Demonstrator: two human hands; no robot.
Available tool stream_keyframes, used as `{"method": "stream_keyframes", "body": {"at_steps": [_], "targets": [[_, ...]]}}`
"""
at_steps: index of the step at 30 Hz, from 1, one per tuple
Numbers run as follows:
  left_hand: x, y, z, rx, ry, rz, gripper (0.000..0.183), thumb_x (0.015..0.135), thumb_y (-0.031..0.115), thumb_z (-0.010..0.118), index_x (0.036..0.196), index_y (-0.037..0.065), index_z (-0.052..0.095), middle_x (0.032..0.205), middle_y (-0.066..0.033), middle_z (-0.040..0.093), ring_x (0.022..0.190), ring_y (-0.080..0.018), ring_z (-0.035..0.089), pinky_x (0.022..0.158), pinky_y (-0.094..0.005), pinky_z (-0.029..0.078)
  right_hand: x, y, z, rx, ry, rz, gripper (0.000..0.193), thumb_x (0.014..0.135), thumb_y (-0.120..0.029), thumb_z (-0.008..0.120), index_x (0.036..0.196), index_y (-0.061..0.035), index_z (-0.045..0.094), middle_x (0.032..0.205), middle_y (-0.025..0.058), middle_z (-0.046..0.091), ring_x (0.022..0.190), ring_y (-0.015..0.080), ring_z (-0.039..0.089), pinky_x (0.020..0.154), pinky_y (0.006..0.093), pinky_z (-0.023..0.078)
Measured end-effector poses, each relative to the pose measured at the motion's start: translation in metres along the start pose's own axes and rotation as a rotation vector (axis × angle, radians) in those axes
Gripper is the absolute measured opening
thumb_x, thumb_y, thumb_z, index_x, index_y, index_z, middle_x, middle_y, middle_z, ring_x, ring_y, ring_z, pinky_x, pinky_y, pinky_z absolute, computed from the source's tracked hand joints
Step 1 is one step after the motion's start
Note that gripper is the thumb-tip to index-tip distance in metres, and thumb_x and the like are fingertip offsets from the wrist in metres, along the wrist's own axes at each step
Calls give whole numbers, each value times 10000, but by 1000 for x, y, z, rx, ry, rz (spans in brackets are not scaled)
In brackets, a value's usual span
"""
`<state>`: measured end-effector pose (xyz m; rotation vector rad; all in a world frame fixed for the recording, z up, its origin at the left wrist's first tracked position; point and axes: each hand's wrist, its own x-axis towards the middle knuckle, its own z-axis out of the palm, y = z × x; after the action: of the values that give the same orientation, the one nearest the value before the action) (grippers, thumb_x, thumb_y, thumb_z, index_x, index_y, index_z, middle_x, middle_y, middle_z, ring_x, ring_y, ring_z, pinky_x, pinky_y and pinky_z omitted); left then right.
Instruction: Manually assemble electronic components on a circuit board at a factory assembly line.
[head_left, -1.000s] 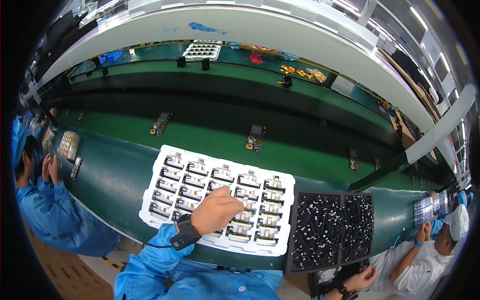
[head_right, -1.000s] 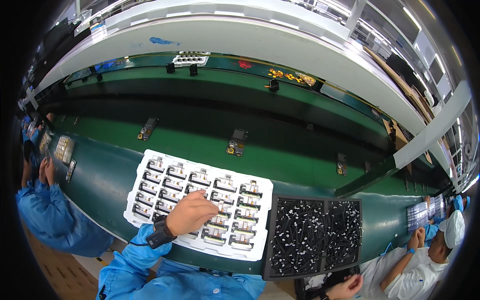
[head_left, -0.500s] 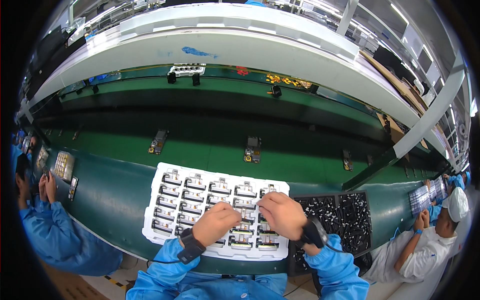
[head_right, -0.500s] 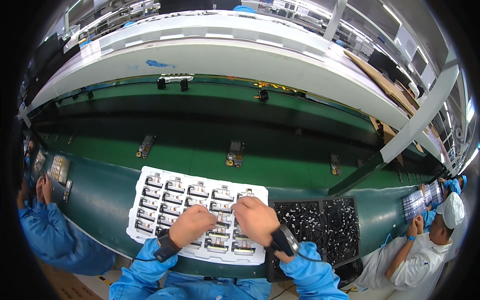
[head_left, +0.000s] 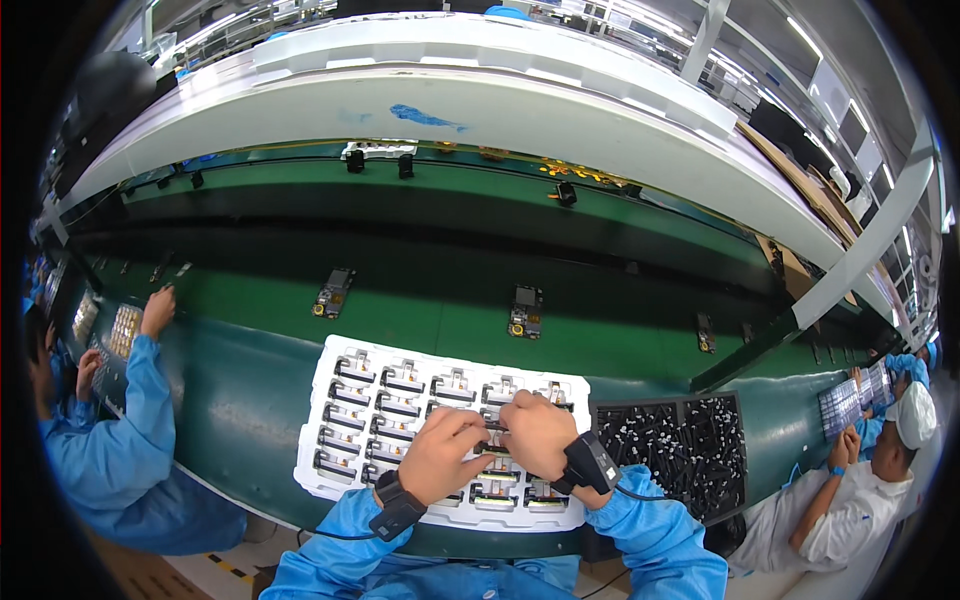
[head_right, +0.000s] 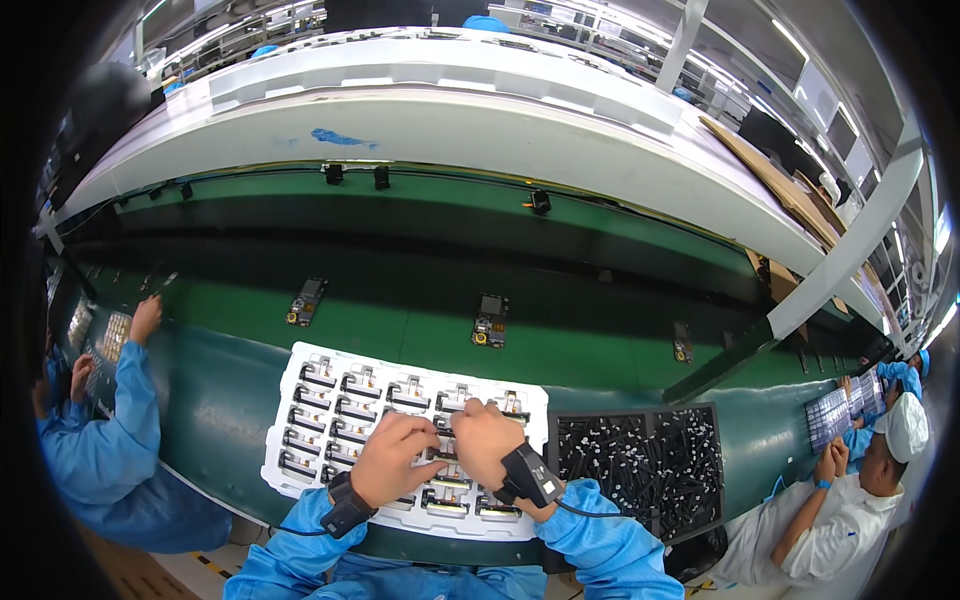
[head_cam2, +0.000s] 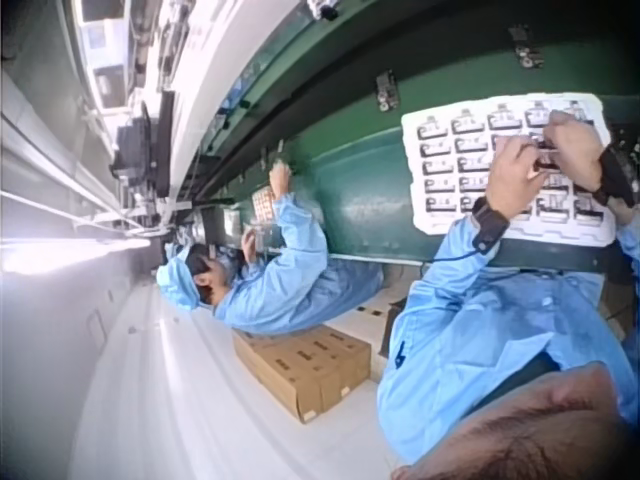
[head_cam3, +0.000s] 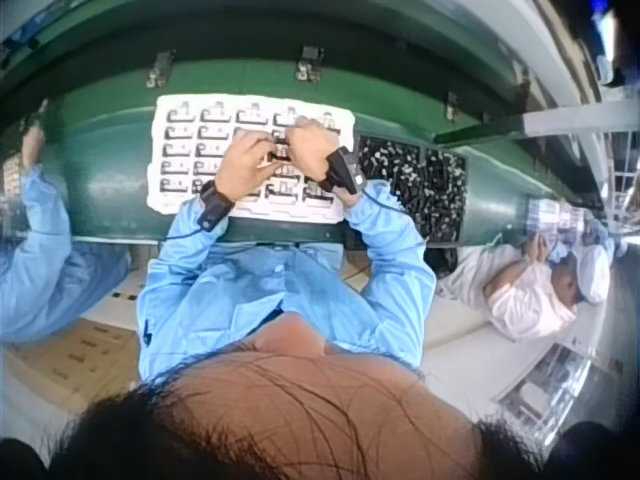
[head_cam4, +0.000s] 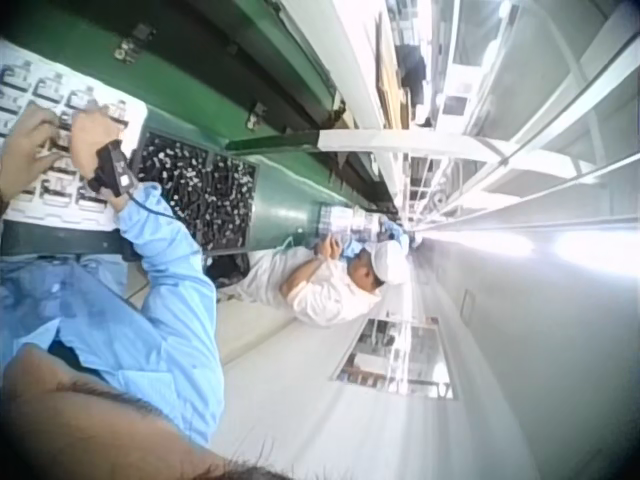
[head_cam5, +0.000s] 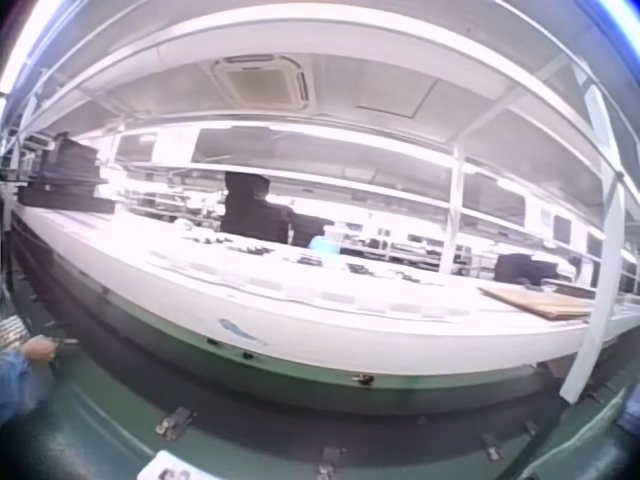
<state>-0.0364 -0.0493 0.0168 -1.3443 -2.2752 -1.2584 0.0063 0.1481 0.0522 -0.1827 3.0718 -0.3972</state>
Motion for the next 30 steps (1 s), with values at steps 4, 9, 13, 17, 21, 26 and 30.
{"method": "stream_keyframes", "body": {"at_steps": [4,9,13,17,21,26,30], "targets": [[-7,-8,1,2,-84,-51,248,755,106,880,945,60,727,1035,-57,722,938,-292,683,821,-393,568,3,-8,1,-102,13,-29,200,783,-98,752,963,-12,740,1060,179,678,984,351,720,783,430,626],[-14,-19,4,-104,-126,-49,177,830,119,828,965,58,733,1114,-55,715,978,-299,671,866,-388,572,11,13,12,16,10,-17,123,786,-102,769,895,-45,761,985,163,706,930,362,725,781,461,602],[-8,-11,-2,-35,-85,-22,153,851,130,815,972,62,753,1120,-58,725,975,-291,678,874,-382,568,13,14,7,62,-81,3,117,828,-117,776,924,-53,792,1005,164,727,918,369,731,831,469,587],[-9,-13,-1,-61,-137,-29,177,849,139,816,998,61,760,1120,-61,728,963,-292,679,877,-385,566,10,26,7,133,-44,5,132,835,-124,772,945,-57,797,1014,163,733,918,359,734,830,463,587],[-6,-11,-10,-96,-107,-39,192,830,130,832,988,48,759,1100,-66,736,947,-290,684,867,-384,561,6,24,2,205,-37,-32,108,850,-124,759,934,-65,793,989,157,729,912,357,731,825,462,585],[-4,-14,-18,-155,-36,-103,162,845,94,817,970,16,751,1071,-80,753,948,-284,694,822,-373,570,3,4,1,48,-25,-48,146,864,-156,771,934,-29,753,1016,155,702,948,355,724,819,450,602],[-7,-17,-22,-251,17,-269,170,854,116,824,976,21,751,1028,-83,759,937,-279,692,833,-367,566,5,-2,8,-77,-25,-68,209,868,-160,766,1001,-4,728,1067,160,688,974,352,725,812,435,625]]}}
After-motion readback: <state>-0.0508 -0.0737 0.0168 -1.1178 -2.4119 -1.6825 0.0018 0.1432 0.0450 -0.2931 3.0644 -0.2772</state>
